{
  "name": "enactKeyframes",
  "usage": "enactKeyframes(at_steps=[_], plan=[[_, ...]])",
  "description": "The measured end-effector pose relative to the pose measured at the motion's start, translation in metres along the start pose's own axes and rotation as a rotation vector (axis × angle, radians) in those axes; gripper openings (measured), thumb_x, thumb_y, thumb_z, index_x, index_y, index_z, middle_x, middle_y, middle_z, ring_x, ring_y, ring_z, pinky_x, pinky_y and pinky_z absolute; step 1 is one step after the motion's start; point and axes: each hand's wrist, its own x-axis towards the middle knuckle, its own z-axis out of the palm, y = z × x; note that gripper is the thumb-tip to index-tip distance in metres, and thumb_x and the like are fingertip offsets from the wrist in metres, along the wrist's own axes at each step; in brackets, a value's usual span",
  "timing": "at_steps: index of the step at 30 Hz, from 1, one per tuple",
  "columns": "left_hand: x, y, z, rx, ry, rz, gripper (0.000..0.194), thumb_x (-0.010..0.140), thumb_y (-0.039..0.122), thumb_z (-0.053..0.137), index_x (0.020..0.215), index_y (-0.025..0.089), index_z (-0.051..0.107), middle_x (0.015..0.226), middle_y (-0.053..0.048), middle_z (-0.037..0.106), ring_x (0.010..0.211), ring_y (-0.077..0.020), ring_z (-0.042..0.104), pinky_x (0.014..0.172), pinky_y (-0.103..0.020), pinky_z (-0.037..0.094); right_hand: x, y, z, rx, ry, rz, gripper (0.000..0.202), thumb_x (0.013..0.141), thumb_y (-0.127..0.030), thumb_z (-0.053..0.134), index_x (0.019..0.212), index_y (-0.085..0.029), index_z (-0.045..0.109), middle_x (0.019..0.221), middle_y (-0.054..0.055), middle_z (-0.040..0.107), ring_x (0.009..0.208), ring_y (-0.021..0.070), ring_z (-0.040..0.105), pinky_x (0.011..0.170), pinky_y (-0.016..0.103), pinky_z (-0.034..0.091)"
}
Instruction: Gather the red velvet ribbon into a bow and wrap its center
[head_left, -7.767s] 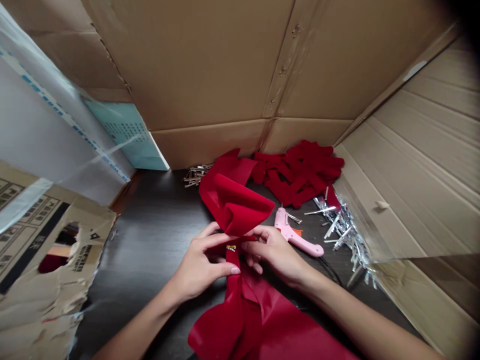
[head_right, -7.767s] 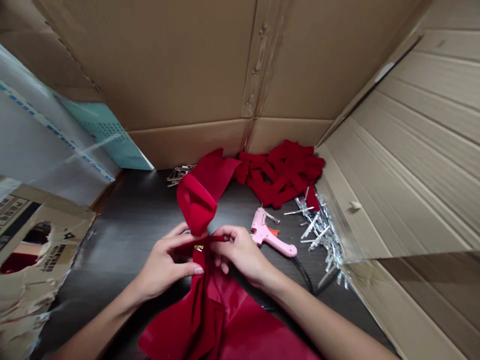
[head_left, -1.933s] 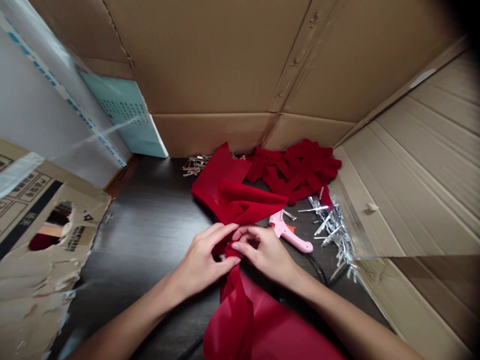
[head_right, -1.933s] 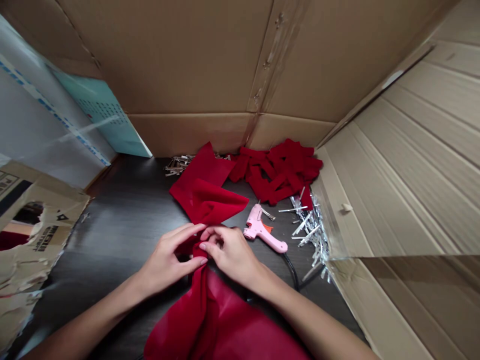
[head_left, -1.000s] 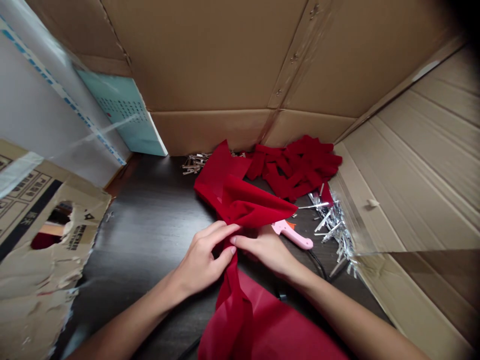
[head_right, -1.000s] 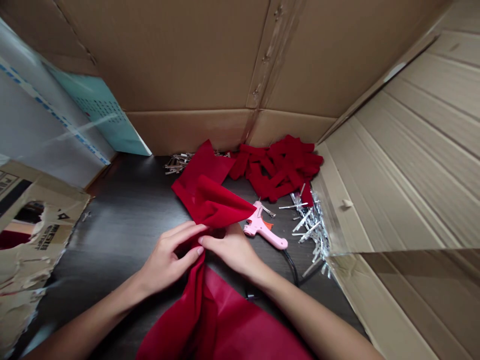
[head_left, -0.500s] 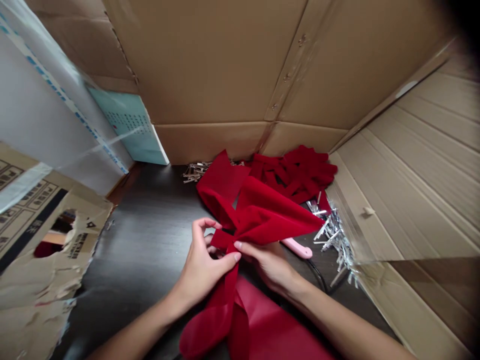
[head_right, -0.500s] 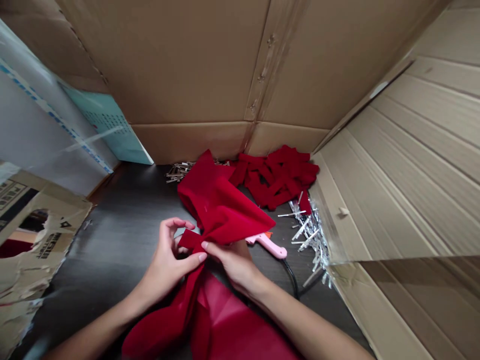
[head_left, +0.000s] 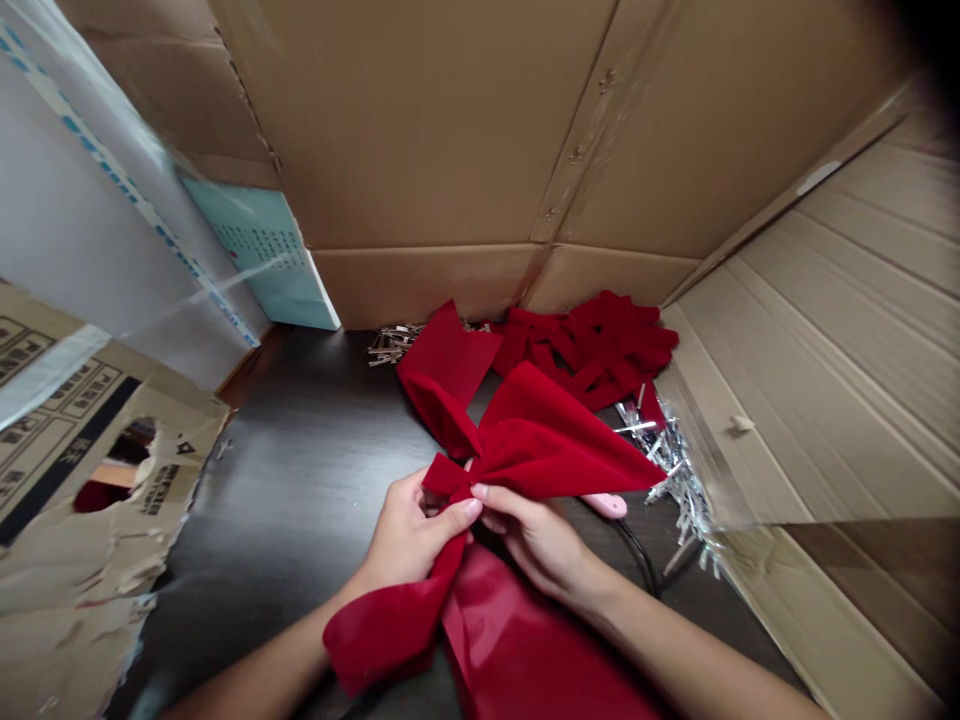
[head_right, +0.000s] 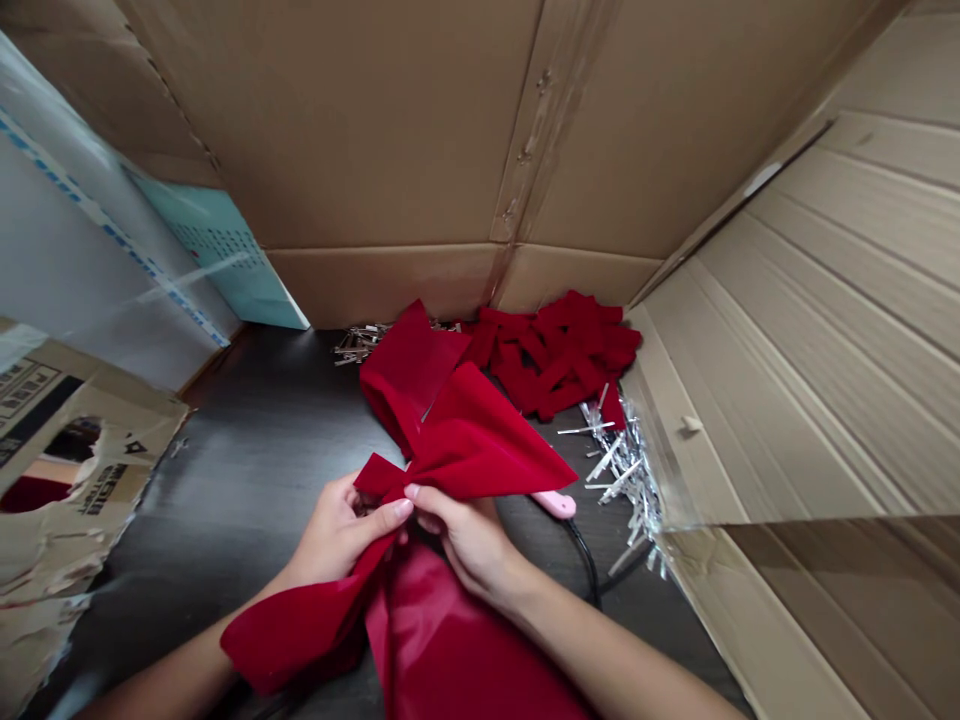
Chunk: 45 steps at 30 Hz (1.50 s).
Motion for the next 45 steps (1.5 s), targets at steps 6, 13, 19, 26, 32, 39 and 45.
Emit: enactKeyframes(at_steps=[6, 13, 19, 26, 32, 39, 45], plan=[[0.001, 0.006, -0.005, 0.073, -0.025, 0.024, 0.023, 0.069, 0.027, 0.075, 0.084, 0.014, 0.064, 0.076, -0.003, 0.07, 0.07, -0.0171, 0.063, 0.069, -0.028, 0.05, 0.0, 0.005, -0.005, 0.047, -0.083, 0.102, 0.029, 0.059, -0.031, 0.085, 0.083, -0.018, 0.073, 0.087, 0.001, 0.073, 0.082, 0.0174, 0.065, 0.081, 0.031, 0.052], [-0.001, 0.002, -0.004, 0.044, -0.042, 0.018, 0.034, 0.071, 0.027, 0.076, 0.1, 0.013, 0.065, 0.09, -0.006, 0.073, 0.082, -0.0202, 0.067, 0.077, -0.03, 0.051, 0.0, 0.007, -0.005, -0.019, -0.097, 0.039, 0.032, 0.067, -0.039, 0.081, 0.092, -0.022, 0.073, 0.098, 0.002, 0.074, 0.101, 0.0211, 0.067, 0.093, 0.035, 0.052], [-0.002, 0.0, -0.001, 0.03, -0.01, 0.005, 0.036, 0.075, 0.036, 0.075, 0.102, 0.014, 0.066, 0.075, -0.001, 0.069, 0.064, -0.0138, 0.062, 0.061, -0.023, 0.048, -0.002, 0.005, -0.002, 0.018, -0.032, 0.045, 0.025, 0.06, -0.031, 0.084, 0.081, -0.022, 0.073, 0.089, 0.001, 0.076, 0.094, 0.0212, 0.068, 0.088, 0.035, 0.054], [-0.003, 0.002, -0.002, 0.077, -0.026, 0.035, 0.027, 0.079, 0.035, 0.072, 0.093, 0.012, 0.066, 0.074, -0.003, 0.068, 0.067, -0.0145, 0.063, 0.062, -0.023, 0.048, -0.003, 0.004, -0.002, 0.093, 0.049, 0.167, 0.02, 0.054, -0.023, 0.082, 0.071, -0.02, 0.071, 0.071, -0.002, 0.07, 0.073, 0.0152, 0.063, 0.067, 0.025, 0.05], [-0.005, 0.009, -0.006, 0.099, -0.048, 0.051, 0.022, 0.08, 0.032, 0.07, 0.09, 0.012, 0.066, 0.076, -0.004, 0.071, 0.066, -0.0152, 0.063, 0.06, -0.024, 0.049, -0.005, -0.003, -0.006, -0.031, -0.098, 0.009, 0.018, 0.064, -0.024, 0.079, 0.075, -0.02, 0.064, 0.067, -0.005, 0.058, 0.055, 0.0087, 0.043, 0.047, 0.021, 0.032], [-0.003, 0.007, -0.009, 0.112, -0.039, 0.053, 0.017, 0.08, 0.03, 0.069, 0.081, 0.013, 0.065, 0.074, -0.002, 0.069, 0.065, -0.0137, 0.061, 0.06, -0.022, 0.047, -0.004, -0.005, -0.001, -0.085, -0.09, -0.062, 0.021, 0.064, -0.024, 0.077, 0.077, -0.02, 0.062, 0.065, -0.004, 0.052, 0.051, 0.0081, 0.037, 0.044, 0.021, 0.026], [-0.004, 0.006, -0.006, 0.161, -0.006, 0.082, 0.015, 0.08, 0.028, 0.069, 0.083, 0.015, 0.064, 0.069, 0.001, 0.066, 0.061, -0.0113, 0.058, 0.058, -0.021, 0.046, 0.0, 0.006, -0.007, -0.046, -0.057, -0.081, 0.019, 0.067, -0.019, 0.076, 0.074, -0.02, 0.059, 0.062, -0.006, 0.048, 0.053, 0.0078, 0.037, 0.049, 0.022, 0.032]])
